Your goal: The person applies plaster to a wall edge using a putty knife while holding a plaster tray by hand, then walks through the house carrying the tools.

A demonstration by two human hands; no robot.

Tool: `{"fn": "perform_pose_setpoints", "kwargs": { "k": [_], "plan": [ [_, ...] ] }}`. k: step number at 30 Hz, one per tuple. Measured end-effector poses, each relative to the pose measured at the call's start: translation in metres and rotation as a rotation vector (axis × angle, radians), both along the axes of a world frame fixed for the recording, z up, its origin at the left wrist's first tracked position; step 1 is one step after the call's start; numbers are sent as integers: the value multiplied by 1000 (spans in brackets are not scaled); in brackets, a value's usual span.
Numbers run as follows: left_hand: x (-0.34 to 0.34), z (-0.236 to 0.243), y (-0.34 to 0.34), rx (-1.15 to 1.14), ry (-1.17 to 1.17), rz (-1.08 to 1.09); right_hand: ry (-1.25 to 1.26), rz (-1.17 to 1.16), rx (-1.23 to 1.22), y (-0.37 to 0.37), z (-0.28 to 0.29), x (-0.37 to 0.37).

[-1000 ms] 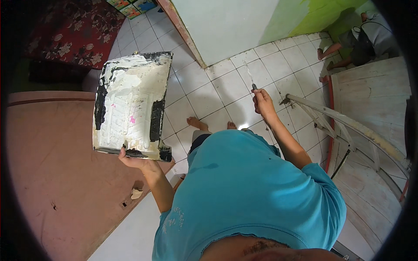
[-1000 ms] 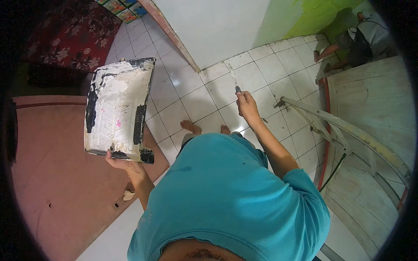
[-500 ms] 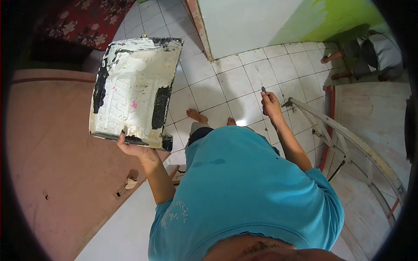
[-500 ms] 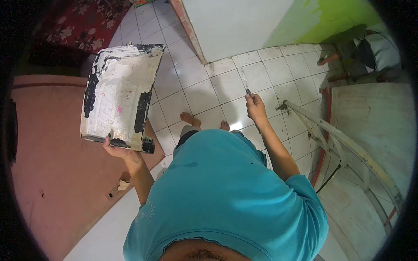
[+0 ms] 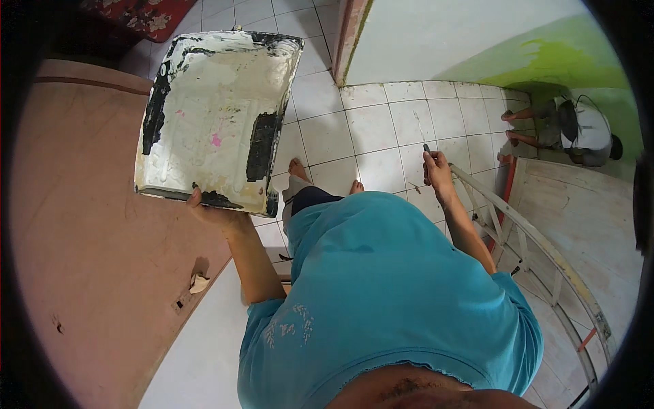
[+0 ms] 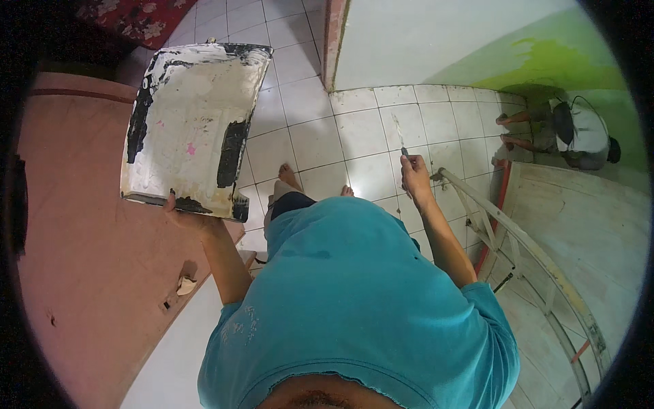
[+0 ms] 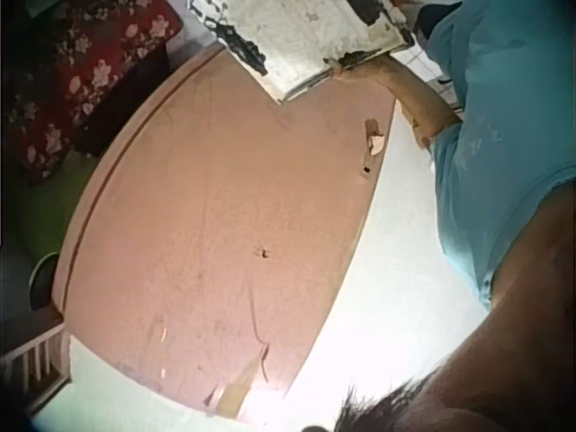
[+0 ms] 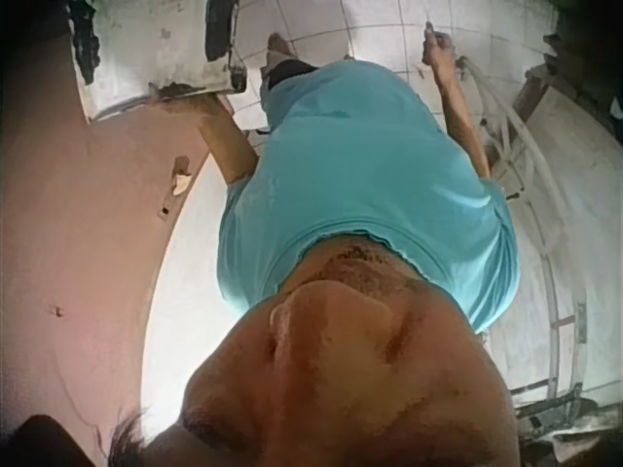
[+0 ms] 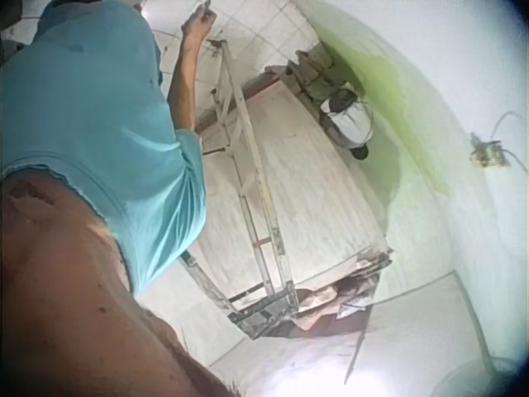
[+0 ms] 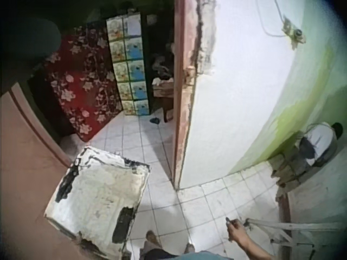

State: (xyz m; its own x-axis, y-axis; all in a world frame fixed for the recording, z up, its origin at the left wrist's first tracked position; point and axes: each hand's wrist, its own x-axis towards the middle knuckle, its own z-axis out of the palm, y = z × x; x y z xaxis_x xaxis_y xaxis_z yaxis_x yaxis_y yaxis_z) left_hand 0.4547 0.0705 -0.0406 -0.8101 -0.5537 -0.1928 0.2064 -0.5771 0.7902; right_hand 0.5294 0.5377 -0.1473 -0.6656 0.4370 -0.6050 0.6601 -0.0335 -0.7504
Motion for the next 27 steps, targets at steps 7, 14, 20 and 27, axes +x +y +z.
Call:
{"fn": "perform_pose_setpoints", "kwargs": {
  "k": [7,14,20,27],
  "plan": [
    [7,19,-31,116,42,-17,33,155,115,-15,24,-12],
    [-6,51,-55,99,44,7,79,318,275,-54,36,-39],
    [-161,23,-173,167,-29,-51,142,258,192,-207,47,-185],
    [-476,-31,-372,132,32,-163,368,264,261,-435,67,-498]
  ]
}}
